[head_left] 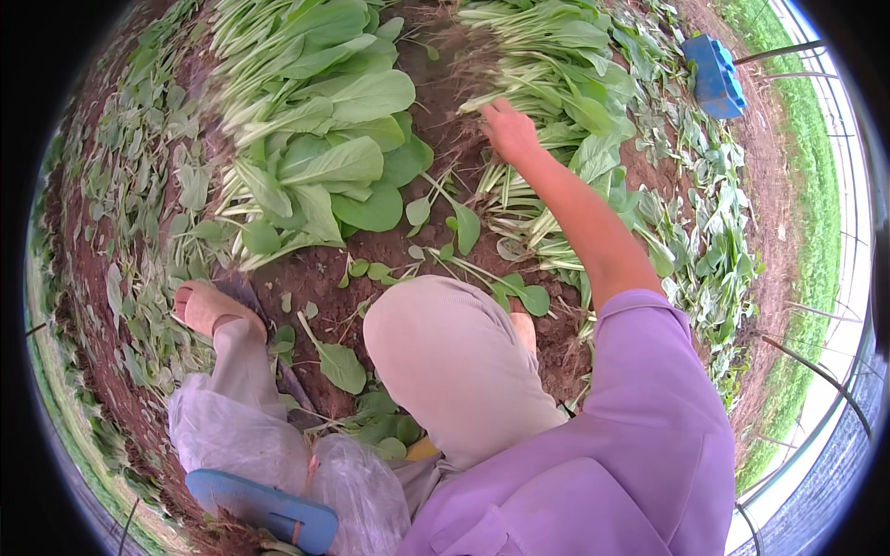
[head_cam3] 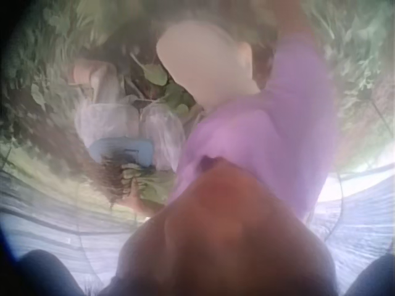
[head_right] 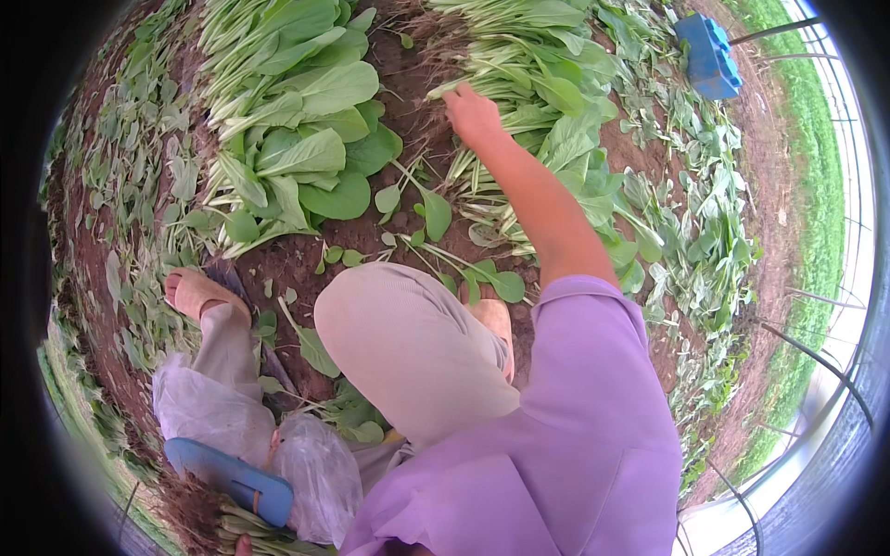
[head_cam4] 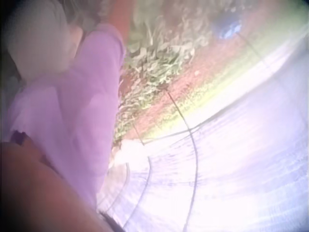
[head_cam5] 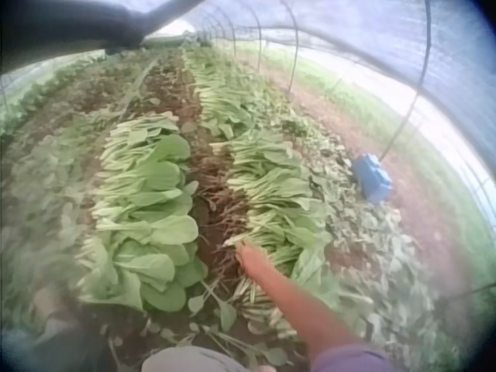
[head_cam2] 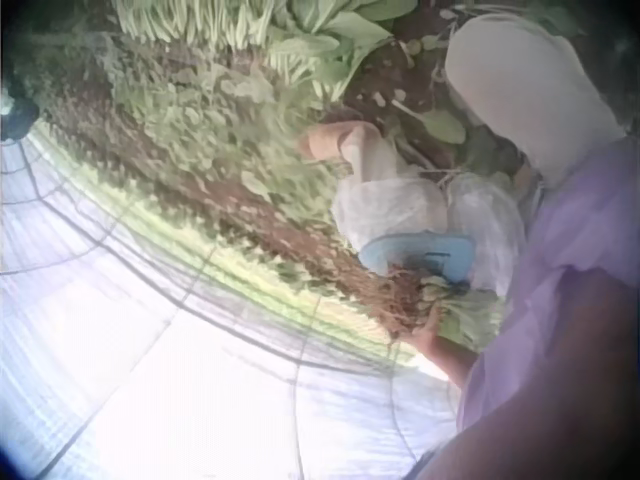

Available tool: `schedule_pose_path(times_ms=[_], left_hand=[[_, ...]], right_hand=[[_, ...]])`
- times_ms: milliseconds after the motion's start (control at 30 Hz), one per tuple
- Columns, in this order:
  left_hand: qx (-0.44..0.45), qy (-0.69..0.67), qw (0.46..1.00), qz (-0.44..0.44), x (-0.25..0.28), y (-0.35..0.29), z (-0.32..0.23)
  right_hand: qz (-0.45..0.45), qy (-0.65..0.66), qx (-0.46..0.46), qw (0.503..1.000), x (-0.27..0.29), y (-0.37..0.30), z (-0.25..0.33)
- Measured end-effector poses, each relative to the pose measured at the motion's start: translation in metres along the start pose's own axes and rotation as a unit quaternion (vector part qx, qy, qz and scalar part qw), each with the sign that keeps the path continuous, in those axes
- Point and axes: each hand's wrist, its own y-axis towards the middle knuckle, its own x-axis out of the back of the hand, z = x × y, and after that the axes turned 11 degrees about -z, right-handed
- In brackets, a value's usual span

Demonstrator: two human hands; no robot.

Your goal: The person harvests leafy green vegetables by pulling them from the soil, gathers them into bundles, and ties them with rubber bands. The person works in a garden bed, repeatedly picking vegetables and organizing them into neat bunches.

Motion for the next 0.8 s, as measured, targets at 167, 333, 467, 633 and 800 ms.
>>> schedule_pose_path(times_ms=[167, 333, 467, 633, 800], left_hand=[[-0.004, 0.054, 0.999, -0.001, -0.02, 0.029, -0.011], [-0.007, 0.075, 0.997, 0.005, -0.03, 0.04, -0.019], [-0.013, 0.08, 0.997, 0.006, -0.037, 0.043, -0.023], [-0.025, 0.081, 0.996, 0.003, -0.039, 0.04, -0.03], [-0.025, 0.094, 0.995, 0.002, -0.025, 0.024, -0.031]], right_hand=[[0.098, -0.163, 0.06, 0.98, -0.028, 0.051, 0.012], [0.043, -0.099, 0.127, 0.986, -0.014, 0.048, -0.01], [-0.035, -0.038, 0.158, 0.986, 0.018, 0.035, -0.024], [-0.092, -0.004, 0.181, 0.979, 0.052, 0.037, -0.026], [-0.115, 0.035, 0.168, 0.978, 0.1, 0.025, -0.006]])
